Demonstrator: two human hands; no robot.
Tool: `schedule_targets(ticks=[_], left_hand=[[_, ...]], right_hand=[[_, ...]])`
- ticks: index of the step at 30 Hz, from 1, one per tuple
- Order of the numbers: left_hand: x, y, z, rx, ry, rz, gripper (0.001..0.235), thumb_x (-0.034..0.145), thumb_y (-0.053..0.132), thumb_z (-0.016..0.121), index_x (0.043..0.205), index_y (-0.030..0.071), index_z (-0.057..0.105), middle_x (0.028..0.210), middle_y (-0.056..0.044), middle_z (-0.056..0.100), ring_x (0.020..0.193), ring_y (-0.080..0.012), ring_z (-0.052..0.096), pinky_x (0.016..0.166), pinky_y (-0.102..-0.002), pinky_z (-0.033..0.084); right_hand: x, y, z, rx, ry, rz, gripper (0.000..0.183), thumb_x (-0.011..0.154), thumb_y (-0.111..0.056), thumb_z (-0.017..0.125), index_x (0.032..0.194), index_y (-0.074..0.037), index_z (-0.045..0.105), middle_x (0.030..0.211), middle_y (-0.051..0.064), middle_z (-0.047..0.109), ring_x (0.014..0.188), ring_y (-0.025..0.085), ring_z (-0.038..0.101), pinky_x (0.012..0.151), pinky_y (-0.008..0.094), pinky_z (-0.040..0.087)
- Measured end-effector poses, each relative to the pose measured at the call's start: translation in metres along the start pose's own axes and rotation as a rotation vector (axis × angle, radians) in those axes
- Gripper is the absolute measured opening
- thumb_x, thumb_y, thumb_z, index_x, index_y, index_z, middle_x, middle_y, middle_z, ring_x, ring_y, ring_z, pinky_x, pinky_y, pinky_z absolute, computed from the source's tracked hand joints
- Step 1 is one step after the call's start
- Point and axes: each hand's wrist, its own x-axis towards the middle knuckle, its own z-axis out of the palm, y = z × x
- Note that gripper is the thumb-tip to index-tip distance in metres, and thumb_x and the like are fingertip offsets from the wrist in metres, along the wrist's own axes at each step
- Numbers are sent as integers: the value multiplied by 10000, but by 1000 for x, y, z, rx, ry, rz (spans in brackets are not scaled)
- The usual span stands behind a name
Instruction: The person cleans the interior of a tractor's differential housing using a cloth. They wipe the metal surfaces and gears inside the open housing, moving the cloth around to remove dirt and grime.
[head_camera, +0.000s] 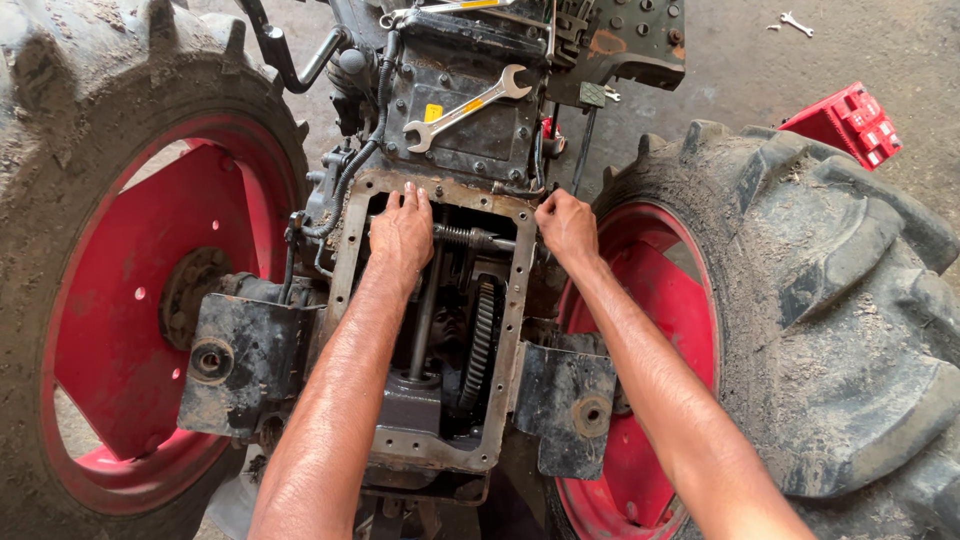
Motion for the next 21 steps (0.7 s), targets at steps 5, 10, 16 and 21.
schedule_targets(ticks=[5, 10, 16, 21], left_hand=[[3, 5, 1, 25, -15, -22, 712, 965, 74, 545, 1604, 41, 232, 1669, -145, 247, 1502, -345, 316, 991, -395, 545], [4, 5, 4, 14, 8, -23, 700, 966, 93, 556, 1595, 23, 256, 1668, -157, 258, 1495, -355, 336, 1007, -419, 536], [5, 8, 4, 45, 9, -22, 700, 956, 123, 578, 1573, 9, 269, 1647, -176, 268, 1472, -370, 359, 980, -418, 544], [8, 7, 13, 25, 55, -10, 701, 962, 134, 594, 1579, -32, 306, 1648, -221, 307, 1317, -313, 558, 964, -390, 563]], right_hand=[[5, -11, -8, 116, -31, 13, 352, 899, -352, 743, 977, -12, 697, 899, 167, 761, 837, 301, 749, 766, 426, 576], [10, -14, -3, 47, -126, -60, 415, 941, -410, 740, 998, -2, 691, 897, 198, 745, 838, 330, 747, 778, 445, 562], [10, 0, 7, -10, 59, -228, 256, 1002, -225, 635, 961, 27, 653, 944, 219, 721, 852, 426, 702, 755, 520, 530], [12, 0, 9, 125, 56, -93, 176, 942, -189, 618, 954, -29, 688, 914, 196, 726, 861, 370, 726, 789, 483, 562]])
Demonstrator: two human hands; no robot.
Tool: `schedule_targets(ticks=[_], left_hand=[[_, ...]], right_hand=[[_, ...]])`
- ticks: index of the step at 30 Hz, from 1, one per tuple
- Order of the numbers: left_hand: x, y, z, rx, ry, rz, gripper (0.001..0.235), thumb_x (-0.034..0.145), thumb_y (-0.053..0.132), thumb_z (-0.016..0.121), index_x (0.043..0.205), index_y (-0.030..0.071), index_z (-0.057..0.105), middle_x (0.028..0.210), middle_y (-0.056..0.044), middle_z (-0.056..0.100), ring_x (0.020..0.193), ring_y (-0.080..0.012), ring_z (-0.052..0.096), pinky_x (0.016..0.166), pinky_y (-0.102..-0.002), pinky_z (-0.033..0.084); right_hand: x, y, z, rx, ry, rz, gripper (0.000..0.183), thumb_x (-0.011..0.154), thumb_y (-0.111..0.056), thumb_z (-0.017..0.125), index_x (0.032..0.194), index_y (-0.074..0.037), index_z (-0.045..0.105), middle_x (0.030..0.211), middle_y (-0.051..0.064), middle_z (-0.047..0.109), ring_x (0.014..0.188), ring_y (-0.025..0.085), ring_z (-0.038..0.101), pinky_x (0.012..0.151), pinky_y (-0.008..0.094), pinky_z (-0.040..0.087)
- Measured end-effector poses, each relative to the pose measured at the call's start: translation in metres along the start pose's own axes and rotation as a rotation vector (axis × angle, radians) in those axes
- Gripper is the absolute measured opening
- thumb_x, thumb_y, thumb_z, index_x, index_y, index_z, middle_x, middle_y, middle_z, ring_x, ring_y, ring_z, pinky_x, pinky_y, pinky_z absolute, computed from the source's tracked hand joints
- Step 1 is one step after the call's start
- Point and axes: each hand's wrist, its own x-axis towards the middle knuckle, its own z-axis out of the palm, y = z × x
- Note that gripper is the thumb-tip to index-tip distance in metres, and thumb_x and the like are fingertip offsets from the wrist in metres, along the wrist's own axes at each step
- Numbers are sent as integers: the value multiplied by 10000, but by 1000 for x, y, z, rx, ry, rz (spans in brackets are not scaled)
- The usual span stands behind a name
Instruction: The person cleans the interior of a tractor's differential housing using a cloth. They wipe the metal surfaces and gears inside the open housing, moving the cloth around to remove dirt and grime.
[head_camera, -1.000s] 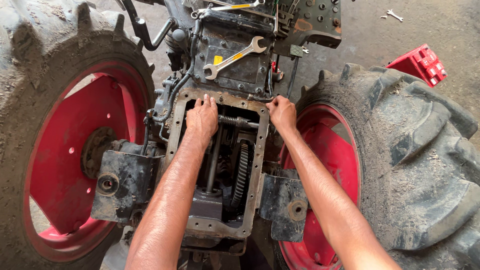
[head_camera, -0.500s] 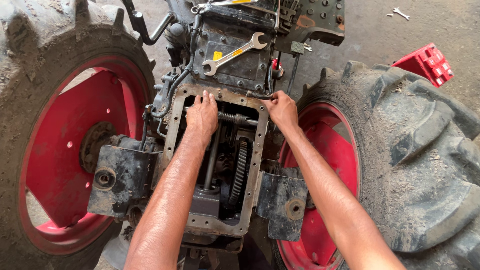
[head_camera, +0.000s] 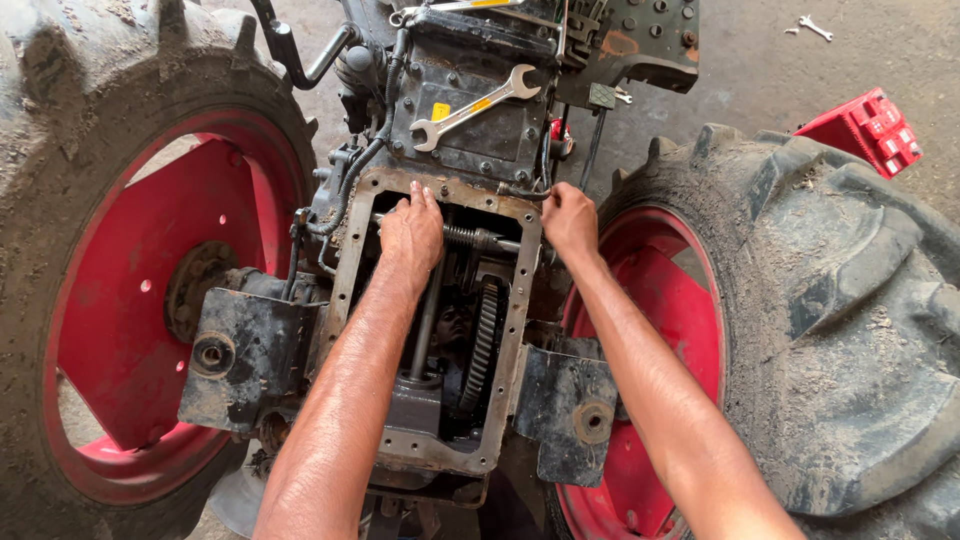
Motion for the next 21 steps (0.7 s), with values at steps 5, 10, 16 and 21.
schedule_targets(ticks=[5, 10, 16, 21], left_hand=[[4, 0, 1, 18, -4, 6, 710, 949, 137, 604, 1568, -36, 302, 1633, -246, 292, 1249, -308, 604, 946, -387, 563], [0, 4, -8, 45, -49, -1, 733, 945, 143, 614, 1573, -37, 282, 1641, -249, 273, 1228, -305, 619, 903, -394, 584], [-2, 4, -11, 64, -51, 2, 746, 945, 140, 622, 1576, -41, 268, 1639, -260, 263, 1199, -305, 634, 858, -389, 600], [-1, 3, -4, 31, -30, 6, 744, 941, 139, 622, 1576, -41, 278, 1637, -260, 272, 1188, -296, 643, 857, -385, 600]], right_hand=[[-7, -9, -8, -55, -54, -119, 304, 913, -290, 709, 902, 8, 651, 843, 161, 654, 737, 345, 683, 677, 488, 536], [-4, -11, -10, -153, -88, -218, 305, 1048, -237, 577, 909, 28, 636, 832, 160, 606, 702, 337, 665, 667, 478, 553], [3, 4, -1, -227, -85, -286, 217, 1023, -164, 579, 928, 29, 610, 852, 160, 625, 716, 319, 684, 659, 448, 592], [3, 5, -1, -244, -57, -261, 205, 938, -142, 703, 946, 32, 594, 898, 157, 649, 730, 293, 695, 618, 415, 584]])
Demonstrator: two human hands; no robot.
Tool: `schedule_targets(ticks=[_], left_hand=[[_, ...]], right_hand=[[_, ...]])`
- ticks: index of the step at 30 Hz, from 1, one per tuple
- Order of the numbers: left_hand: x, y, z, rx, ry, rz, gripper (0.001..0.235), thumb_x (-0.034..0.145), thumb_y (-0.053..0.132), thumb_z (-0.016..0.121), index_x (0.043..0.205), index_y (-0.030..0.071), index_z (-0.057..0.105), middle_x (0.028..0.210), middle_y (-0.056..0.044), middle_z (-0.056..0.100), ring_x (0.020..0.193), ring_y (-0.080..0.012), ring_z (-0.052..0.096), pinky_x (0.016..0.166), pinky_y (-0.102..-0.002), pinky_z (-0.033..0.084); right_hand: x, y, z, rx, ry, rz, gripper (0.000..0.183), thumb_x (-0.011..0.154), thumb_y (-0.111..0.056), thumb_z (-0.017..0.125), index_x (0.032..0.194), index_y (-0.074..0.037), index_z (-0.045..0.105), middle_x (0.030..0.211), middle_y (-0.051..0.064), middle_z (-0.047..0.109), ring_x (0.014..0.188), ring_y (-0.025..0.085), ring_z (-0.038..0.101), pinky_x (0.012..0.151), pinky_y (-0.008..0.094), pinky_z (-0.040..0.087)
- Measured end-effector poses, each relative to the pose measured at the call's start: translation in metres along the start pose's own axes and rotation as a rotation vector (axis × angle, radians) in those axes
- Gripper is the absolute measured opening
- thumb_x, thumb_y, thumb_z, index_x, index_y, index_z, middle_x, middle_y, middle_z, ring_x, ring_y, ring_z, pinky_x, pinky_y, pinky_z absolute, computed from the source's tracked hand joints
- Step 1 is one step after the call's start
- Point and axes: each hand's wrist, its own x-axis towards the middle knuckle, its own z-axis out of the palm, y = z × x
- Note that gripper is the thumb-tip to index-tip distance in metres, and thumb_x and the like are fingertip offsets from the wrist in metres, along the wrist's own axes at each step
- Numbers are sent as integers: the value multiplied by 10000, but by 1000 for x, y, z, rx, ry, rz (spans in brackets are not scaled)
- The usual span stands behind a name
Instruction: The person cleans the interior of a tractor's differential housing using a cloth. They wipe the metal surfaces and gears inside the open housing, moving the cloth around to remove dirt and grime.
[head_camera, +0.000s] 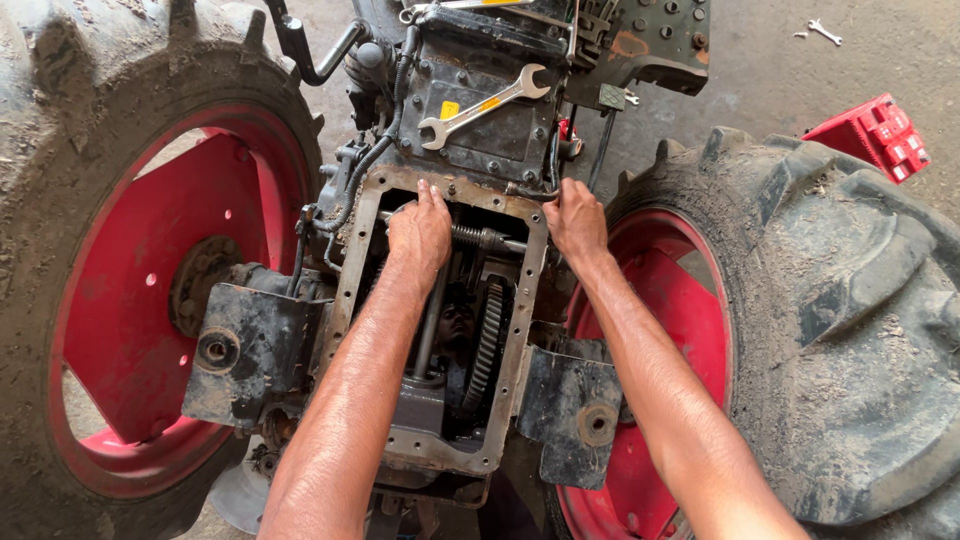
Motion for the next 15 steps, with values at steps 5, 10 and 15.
schedule_targets(ticks=[5, 10, 15], left_hand=[[2, -3, 7, -49, 58, 3, 726, 928, 119, 620, 1565, -29, 307, 1632, -255, 293, 1167, -310, 660, 864, -404, 596], [6, -3, 7, -51, 39, -9, 740, 913, 121, 634, 1562, -32, 314, 1633, -255, 290, 1087, -325, 699, 806, -423, 612], [8, -1, 5, -36, 21, -12, 754, 905, 126, 645, 1562, -33, 313, 1629, -266, 285, 1037, -335, 716, 773, -424, 617]], right_hand=[[1, 2, -16, 312, 107, 368, 157, 978, -143, 640, 905, -8, 610, 803, 112, 669, 662, 200, 705, 515, 311, 565], [-14, 30, -46, 540, 421, 563, 177, 1012, -177, 602, 952, -27, 676, 783, 104, 673, 682, 250, 701, 574, 380, 537], [-54, 39, -56, -15, 287, 428, 189, 929, -201, 699, 900, -16, 724, 970, 189, 700, 843, 413, 675, 733, 516, 525]])
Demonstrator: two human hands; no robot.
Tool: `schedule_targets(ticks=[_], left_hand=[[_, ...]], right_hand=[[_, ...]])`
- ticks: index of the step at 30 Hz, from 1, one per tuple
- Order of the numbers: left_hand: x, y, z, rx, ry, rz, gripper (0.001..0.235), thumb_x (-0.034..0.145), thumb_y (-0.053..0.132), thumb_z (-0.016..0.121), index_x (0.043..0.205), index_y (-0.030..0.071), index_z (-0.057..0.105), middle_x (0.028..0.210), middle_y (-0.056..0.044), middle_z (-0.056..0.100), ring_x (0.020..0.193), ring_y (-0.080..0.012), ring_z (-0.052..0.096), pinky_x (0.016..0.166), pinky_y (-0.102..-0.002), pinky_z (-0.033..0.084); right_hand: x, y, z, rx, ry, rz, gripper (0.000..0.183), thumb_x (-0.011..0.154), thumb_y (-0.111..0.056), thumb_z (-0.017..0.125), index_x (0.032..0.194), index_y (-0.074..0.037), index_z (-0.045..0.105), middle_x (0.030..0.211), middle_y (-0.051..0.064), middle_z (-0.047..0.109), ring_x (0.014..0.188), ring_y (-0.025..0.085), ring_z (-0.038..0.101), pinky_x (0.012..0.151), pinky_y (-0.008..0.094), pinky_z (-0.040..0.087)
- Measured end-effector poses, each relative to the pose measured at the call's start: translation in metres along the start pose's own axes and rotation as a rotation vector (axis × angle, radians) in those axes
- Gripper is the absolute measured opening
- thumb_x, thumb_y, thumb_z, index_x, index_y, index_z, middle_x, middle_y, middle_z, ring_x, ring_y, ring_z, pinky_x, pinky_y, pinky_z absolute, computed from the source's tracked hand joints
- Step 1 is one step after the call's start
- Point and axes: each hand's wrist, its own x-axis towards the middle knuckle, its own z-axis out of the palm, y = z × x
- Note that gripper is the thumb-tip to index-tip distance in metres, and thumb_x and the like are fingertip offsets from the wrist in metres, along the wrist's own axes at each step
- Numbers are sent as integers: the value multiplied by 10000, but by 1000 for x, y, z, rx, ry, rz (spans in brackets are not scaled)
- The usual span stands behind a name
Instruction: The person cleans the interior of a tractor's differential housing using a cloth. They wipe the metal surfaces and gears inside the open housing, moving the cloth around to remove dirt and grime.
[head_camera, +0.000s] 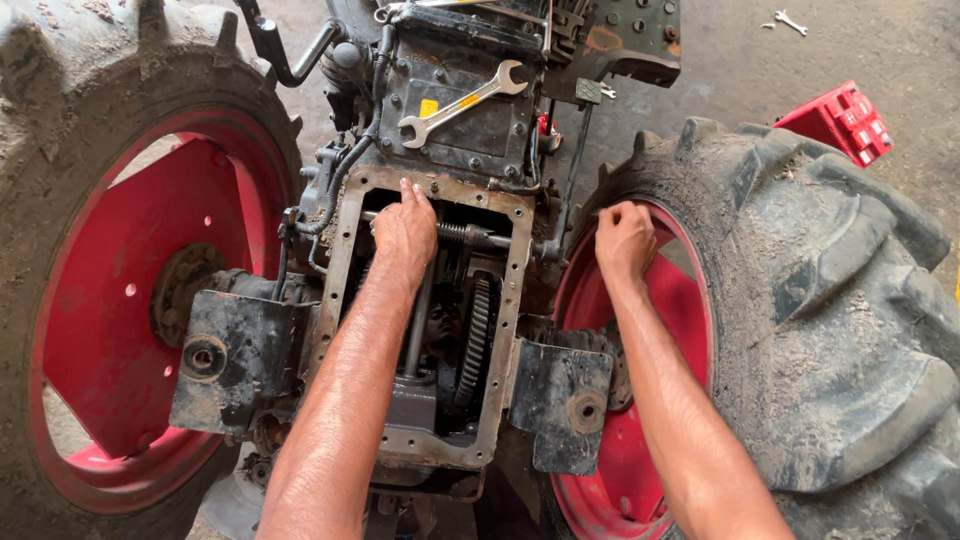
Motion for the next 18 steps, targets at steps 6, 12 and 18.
schedule_targets(ticks=[6, 12, 18], left_hand=[[-2, 1, 1, 0, -8, -15, 751, 915, 125, 637, 1570, -33, 305, 1643, -251, 273, 1033, -332, 722, 770, -432, 621], [-2, -1, 6, -89, 27, -35, 740, 912, 105, 611, 1578, -3, 305, 1657, -206, 266, 1061, -338, 709, 813, -439, 607], [-22, -10, 2, -182, 202, 6, 711, 873, 69, 601, 1552, 45, 388, 1636, -174, 332, 1142, -318, 670, 874, -427, 590]], right_hand=[[-25, -16, -20, 12, -134, 126, 152, 890, -167, 676, 968, -39, 702, 1015, 166, 672, 862, 365, 691, 724, 496, 548], [-60, -60, -10, 294, -267, -65, 193, 893, -223, 691, 1005, -81, 758, 975, 143, 756, 897, 326, 739, 797, 442, 575], [-64, -73, 13, 162, -351, -26, 189, 872, -225, 687, 922, -44, 708, 885, 187, 739, 870, 387, 717, 786, 496, 553]])
